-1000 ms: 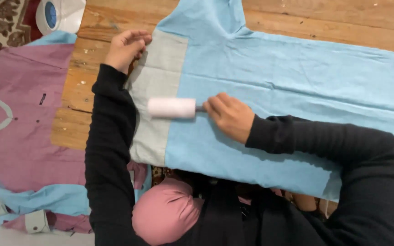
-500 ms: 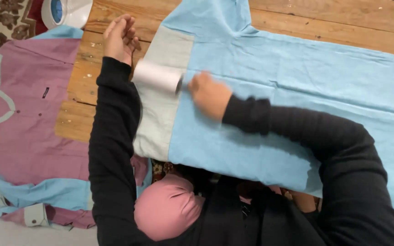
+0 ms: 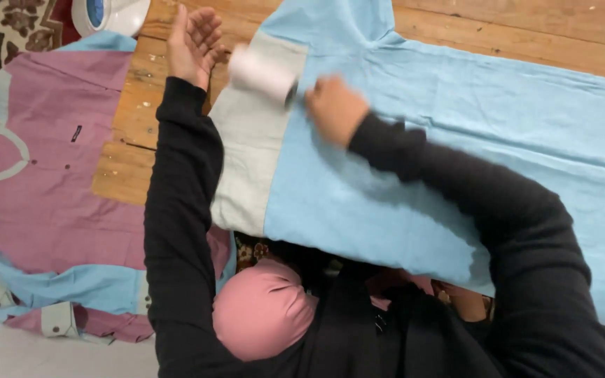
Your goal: The person cleans a light blue shirt on a wooden table. Using a lint roller, the person repeatedly rolls it over the sleeves and front of the shirt, then flips and unfolds different parts of the garment to continue cleaning with the roller.
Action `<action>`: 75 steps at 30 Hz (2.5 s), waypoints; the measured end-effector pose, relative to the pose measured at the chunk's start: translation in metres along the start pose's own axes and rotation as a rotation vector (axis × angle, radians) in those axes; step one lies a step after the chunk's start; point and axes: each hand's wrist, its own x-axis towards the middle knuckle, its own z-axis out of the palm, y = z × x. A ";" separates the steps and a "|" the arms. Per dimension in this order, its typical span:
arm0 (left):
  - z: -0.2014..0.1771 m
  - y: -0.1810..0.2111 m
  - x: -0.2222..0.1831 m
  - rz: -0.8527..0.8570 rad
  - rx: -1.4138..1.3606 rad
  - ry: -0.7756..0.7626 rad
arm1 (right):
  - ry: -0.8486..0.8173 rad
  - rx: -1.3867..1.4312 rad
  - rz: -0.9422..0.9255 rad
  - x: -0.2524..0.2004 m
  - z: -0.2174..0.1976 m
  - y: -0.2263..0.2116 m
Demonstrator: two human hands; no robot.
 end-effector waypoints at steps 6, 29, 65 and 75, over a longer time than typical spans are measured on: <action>0.005 -0.036 0.018 0.441 0.577 -0.225 | -0.115 0.094 -0.180 -0.154 -0.070 -0.046; 0.071 -0.028 -0.033 0.302 1.792 -0.590 | -0.297 0.132 0.154 -0.274 -0.154 0.056; 0.083 -0.013 -0.043 0.216 1.767 -0.588 | -0.109 0.010 0.322 -0.284 -0.089 0.329; 0.082 -0.014 -0.038 0.174 1.790 -0.572 | -0.588 0.150 0.399 -0.483 -0.156 0.229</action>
